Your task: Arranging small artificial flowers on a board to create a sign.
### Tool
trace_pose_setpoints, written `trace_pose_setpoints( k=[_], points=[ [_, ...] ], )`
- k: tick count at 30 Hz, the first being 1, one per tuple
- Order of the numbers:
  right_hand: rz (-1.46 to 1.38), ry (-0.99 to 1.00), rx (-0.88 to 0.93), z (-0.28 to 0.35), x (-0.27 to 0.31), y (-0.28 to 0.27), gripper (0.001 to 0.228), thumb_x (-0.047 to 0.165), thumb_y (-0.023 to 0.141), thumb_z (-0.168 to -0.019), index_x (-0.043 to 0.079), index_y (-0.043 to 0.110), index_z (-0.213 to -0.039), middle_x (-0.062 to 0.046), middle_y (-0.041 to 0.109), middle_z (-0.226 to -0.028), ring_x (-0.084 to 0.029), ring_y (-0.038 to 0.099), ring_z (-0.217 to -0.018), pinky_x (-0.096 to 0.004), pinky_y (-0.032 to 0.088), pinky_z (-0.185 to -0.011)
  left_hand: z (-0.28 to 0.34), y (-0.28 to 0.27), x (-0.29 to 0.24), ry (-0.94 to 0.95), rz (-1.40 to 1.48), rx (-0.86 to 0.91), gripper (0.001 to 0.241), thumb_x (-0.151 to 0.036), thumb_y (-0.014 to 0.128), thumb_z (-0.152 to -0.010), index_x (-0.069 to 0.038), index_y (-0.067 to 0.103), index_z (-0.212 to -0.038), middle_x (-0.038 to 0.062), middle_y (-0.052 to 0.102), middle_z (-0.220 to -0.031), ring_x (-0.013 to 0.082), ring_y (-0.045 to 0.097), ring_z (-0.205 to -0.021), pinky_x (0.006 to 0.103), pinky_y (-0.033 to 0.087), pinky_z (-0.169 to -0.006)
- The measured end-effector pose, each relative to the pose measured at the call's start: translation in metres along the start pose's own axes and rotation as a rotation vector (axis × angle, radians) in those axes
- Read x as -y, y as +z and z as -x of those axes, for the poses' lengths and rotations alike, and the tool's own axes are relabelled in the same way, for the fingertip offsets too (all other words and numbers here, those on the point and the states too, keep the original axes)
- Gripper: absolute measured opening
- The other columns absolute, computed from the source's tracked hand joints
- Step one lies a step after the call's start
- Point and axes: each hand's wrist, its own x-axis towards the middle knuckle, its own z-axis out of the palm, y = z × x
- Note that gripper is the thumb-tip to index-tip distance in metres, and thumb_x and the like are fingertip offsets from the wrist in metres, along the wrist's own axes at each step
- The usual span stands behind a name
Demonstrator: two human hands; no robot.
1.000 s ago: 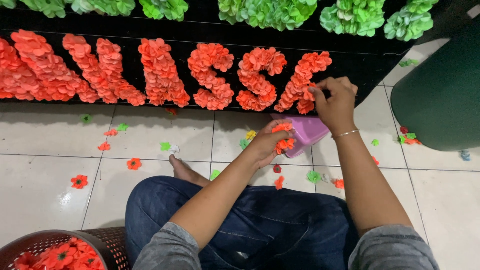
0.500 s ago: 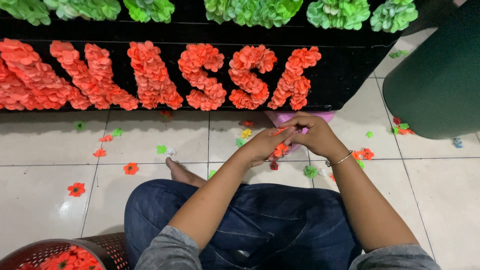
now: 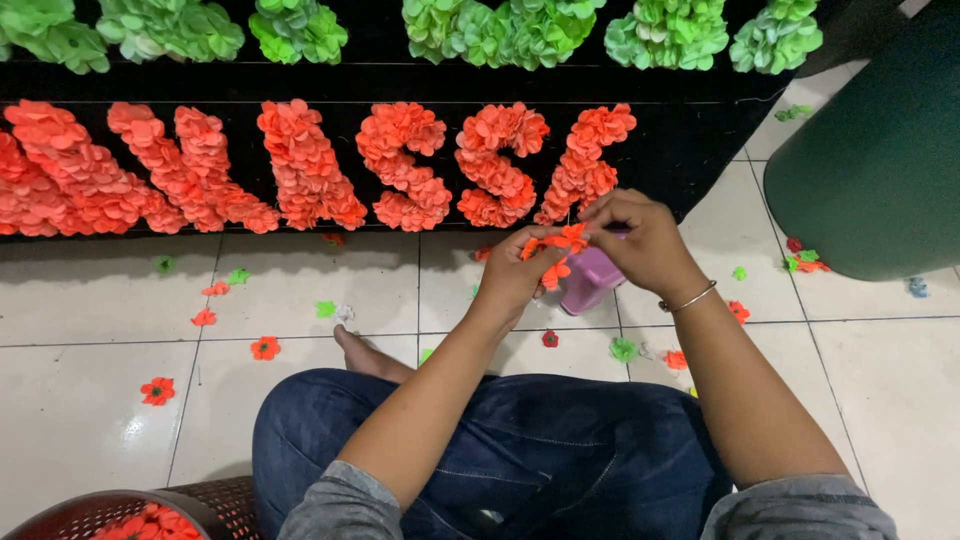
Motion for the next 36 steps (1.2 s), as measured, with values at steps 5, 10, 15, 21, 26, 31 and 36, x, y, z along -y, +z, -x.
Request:
trace_pose_setpoints(
  k=[5, 10, 15, 21, 26, 31, 36],
  points=[
    [0.019, -0.032, -0.184, -0.017, -0.031, -0.017, 0.013, 0.004, 0.094, -0.112, 0.008, 0.085, -0.103, -0.012, 0.087, -0.118, -0.026, 0.08, -0.113, -0.038, 0.057, -0.104, 0.002, -0.003, -0.005, -0.032, 0.01, -0.179, 0.025, -0.012, 0.091, -0.105, -0.001, 0.086, -0.127, 0.014, 0.072, -0.093, 0.0113, 0.057, -0.055, 0.0215, 0.042, -0.039],
    [0.368, -0.099, -0.24, -0.048, -0.035, -0.016, 0.013, 0.022, 0.1, -0.11, 0.022, 0.088, -0.11, 0.007, 0.086, -0.104, -0.021, 0.074, -0.115, -0.038, 0.042, -0.116, 0.011, 0.006, -0.018, -0.041, -0.04, -0.215, 0.024, -0.018, 0.098, -0.1, -0.002, 0.086, -0.115, 0.015, 0.07, -0.081, 0.0116, 0.055, -0.049, 0.0216, 0.042, -0.039],
    [0.557, -0.173, -0.273, -0.055, -0.049, -0.011, 0.026, 0.03, 0.109, -0.106, 0.022, 0.085, -0.108, 0.002, 0.075, -0.092, -0.024, 0.071, -0.096, -0.042, 0.044, -0.102, 0.021, 0.013, -0.02, -0.051, -0.056, -0.233, 0.024, -0.012, 0.096, -0.098, -0.002, 0.088, -0.117, 0.012, 0.068, -0.08, 0.0117, 0.057, -0.05, 0.022, 0.043, -0.039],
    [-0.168, 0.077, 0.046, 0.005, 0.0, 0.008, 0.023, 0.006, 0.097, -0.094, 0.004, 0.086, -0.113, -0.015, 0.085, -0.101, -0.021, 0.077, -0.097, -0.04, 0.059, -0.1, 0.021, 0.021, -0.029, -0.012, -0.057, -0.124, 0.023, -0.014, 0.096, -0.096, -0.007, 0.089, -0.116, 0.006, 0.069, -0.074, 0.008, 0.061, -0.052, 0.019, 0.043, -0.041],
    [-0.148, 0.021, -0.174, -0.017, -0.026, -0.02, 0.012, 0.003, 0.089, -0.116, -0.002, 0.081, -0.109, -0.019, 0.083, -0.115, -0.026, 0.077, -0.111, -0.041, 0.058, -0.105, 0.028, 0.025, -0.039, 0.013, -0.05, -0.122, 0.018, -0.011, 0.09, -0.098, -0.009, 0.09, -0.116, 0.005, 0.069, -0.07, 0.0072, 0.063, -0.049, 0.0173, 0.044, -0.04],
    [0.201, -0.063, -0.273, -0.053, -0.061, -0.024, 0.008, 0.013, 0.096, -0.115, 0.01, 0.089, -0.114, -0.008, 0.086, -0.116, -0.031, 0.076, -0.117, -0.039, 0.055, -0.107, 0.012, 0.011, -0.021, -0.103, 0.223, -0.088, 0.03, -0.016, 0.086, -0.105, -0.003, 0.076, -0.13, 0.004, 0.063, -0.094, 0.0091, 0.059, -0.069, 0.0193, 0.048, -0.049],
    [0.379, -0.1, -0.347, -0.063, -0.05, -0.01, 0.024, 0.022, 0.111, -0.107, 0.016, 0.088, -0.107, -0.003, 0.077, -0.095, -0.024, 0.073, -0.096, -0.035, 0.053, -0.088, 0.022, 0.016, -0.032, -0.048, 0.176, -0.042, 0.047, 0.008, 0.073, -0.095, 0.0, 0.07, -0.141, 0.008, 0.058, -0.11, 0.012, 0.063, -0.08, 0.0213, 0.057, -0.057]
  ],
)
